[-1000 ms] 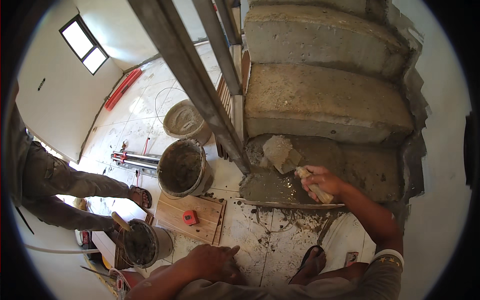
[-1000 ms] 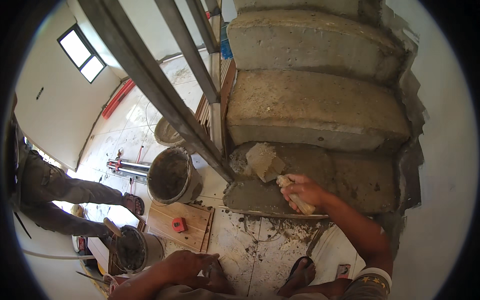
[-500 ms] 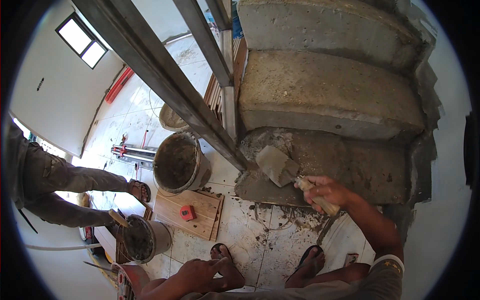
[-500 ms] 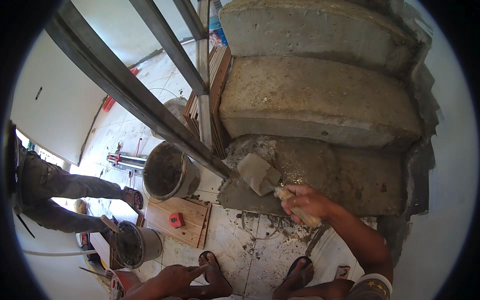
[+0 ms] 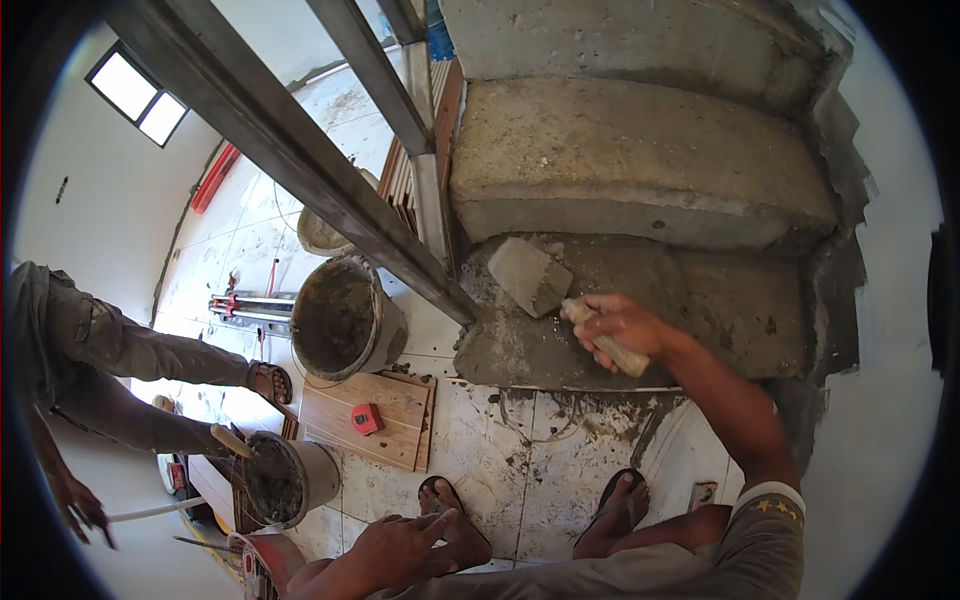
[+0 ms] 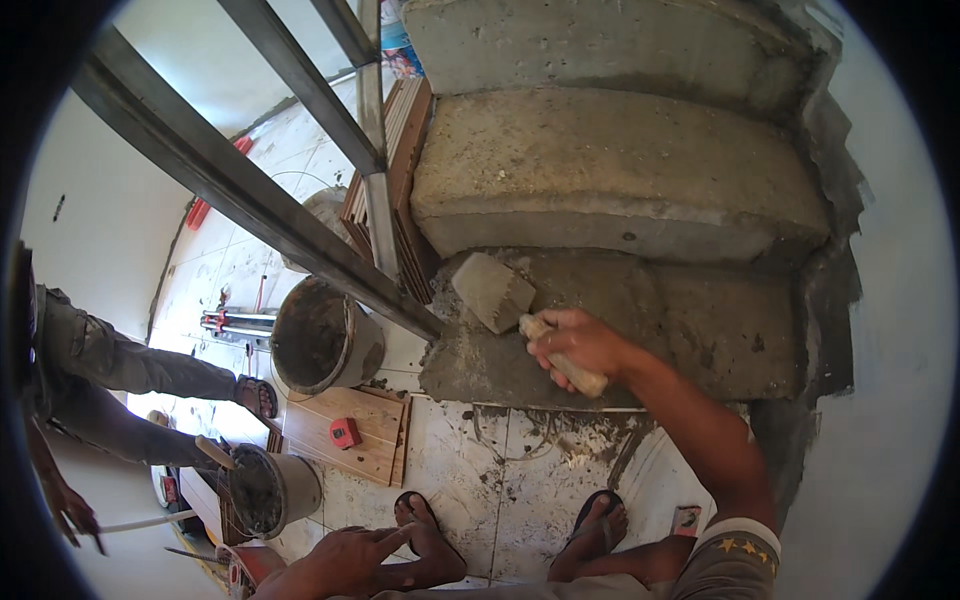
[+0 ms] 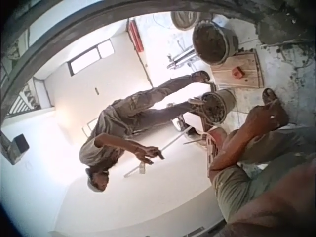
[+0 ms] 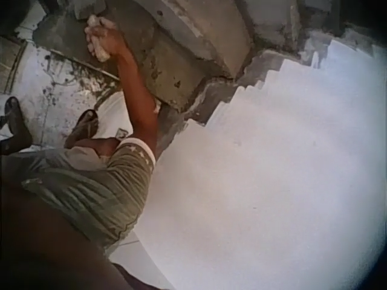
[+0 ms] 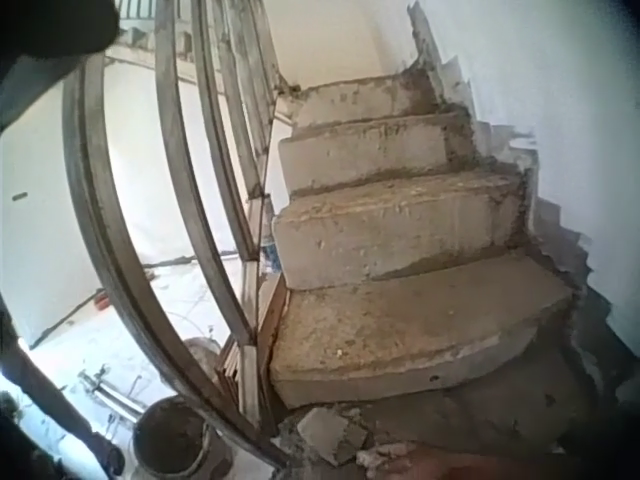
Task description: The recorder is applying mortar and preparing to lay tiles on a set of concrete stairs inside a room undergoing renovation.
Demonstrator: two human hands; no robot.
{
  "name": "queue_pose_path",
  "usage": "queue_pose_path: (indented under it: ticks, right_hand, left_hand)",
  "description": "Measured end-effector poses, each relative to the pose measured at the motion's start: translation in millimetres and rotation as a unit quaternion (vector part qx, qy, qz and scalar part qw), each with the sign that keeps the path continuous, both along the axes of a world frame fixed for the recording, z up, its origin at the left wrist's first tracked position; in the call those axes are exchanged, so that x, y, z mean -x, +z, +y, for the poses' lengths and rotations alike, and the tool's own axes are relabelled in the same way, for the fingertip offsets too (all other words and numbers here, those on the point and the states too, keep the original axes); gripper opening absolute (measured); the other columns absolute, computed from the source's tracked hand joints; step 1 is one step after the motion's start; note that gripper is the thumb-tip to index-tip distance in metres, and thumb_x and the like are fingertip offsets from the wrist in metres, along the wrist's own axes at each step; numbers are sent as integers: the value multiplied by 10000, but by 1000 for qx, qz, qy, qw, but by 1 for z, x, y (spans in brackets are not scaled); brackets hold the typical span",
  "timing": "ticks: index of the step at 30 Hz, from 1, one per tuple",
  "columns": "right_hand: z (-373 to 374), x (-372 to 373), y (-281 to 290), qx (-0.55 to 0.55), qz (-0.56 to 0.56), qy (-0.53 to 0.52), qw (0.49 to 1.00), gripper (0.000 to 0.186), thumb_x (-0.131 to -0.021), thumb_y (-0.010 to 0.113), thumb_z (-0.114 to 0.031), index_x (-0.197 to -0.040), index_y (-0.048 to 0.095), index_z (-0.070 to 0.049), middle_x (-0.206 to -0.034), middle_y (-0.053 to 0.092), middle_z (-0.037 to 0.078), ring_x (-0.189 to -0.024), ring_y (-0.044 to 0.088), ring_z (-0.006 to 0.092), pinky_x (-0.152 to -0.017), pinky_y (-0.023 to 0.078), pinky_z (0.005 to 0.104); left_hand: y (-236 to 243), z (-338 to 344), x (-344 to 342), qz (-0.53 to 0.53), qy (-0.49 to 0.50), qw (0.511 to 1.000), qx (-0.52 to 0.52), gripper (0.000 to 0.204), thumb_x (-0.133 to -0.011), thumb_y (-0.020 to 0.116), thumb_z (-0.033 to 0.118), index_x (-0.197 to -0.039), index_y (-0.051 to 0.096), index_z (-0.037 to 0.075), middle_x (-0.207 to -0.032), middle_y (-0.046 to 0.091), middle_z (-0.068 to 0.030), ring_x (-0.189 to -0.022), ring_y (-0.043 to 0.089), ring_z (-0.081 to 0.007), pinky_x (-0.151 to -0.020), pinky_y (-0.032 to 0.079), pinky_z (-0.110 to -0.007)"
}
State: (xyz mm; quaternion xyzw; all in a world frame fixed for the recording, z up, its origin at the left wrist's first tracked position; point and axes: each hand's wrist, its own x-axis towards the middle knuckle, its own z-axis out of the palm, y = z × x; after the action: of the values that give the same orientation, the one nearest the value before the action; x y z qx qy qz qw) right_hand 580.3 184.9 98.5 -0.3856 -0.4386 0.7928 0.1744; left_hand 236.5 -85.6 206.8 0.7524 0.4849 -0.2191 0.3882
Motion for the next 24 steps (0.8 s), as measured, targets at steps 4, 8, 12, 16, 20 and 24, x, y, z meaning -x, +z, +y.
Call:
queue_pose_path:
  ticks: [4, 8, 12, 16, 20, 24]
  right_hand:
    - [-1, 3, -6, 18, 14, -26, 999, 250, -922, 664, -160, -1113, 565, -33, -775, 604, 59, -492, 596, 148, -412, 478, 319]
    - [-8, -5, -2, 17, 22, 1, 1000, 249, -925, 661, -157, -1117, 566, -30, -765, 607, 59, -494, 598, 142, -407, 476, 310]
    - [-14, -6, 5, 1, 9, 7, 1000, 417, -937, 619, -113, -1328, 535, 2, -788, 612, 70, -506, 605, 145, -442, 486, 287]
    - [-27, -9, 15, 36, 20, 0, 999, 421, -934, 613, -110, -1334, 535, -3, -785, 610, 66, -501, 599, 143, -444, 482, 280]
    - [-35, -15, 24, 25, 20, -35, 999, 413, -942, 598, -107, -1335, 533, 4, -777, 602, 61, -497, 594, 140, -438, 479, 282]
    - [-32, -16, 29, 18, -6, -68, 997, 404, -951, 585, -107, -1334, 533, 10, -783, 601, 60, -499, 594, 136, -435, 480, 286]
  left_hand:
    - [3, -1, 0, 3, -5, 1000, 13, 838, -941, 578, 588, -1535, 344, 45, -1291, 644, -224, -1005, 690, -420, -946, 532, -464]
    - [3, 0, 0, 14, -36, 999, 25, 832, -950, 571, 573, -1542, 331, 40, -1311, 635, -219, -1028, 688, -407, -964, 527, -456]
    - [3, 0, -1, -22, -39, 999, -5, 823, -952, 570, 564, -1537, 342, 33, -1329, 631, -199, -1024, 692, -398, -965, 530, -451]
    - [5, 5, -3, -35, -69, 997, -31, 808, -951, 573, 559, -1528, 367, 34, -1338, 629, -184, -1022, 697, -380, -962, 537, -439]
    - [7, 13, -4, -28, -102, 994, -32, 803, -952, 571, 561, -1522, 377, 30, -1324, 630, -191, -1019, 704, -363, -954, 546, -427]
    - [7, 22, -7, -3, -133, 991, -6, 804, -951, 570, 565, -1517, 381, 26, -1319, 632, -187, -1031, 703, -347, -943, 554, -413]
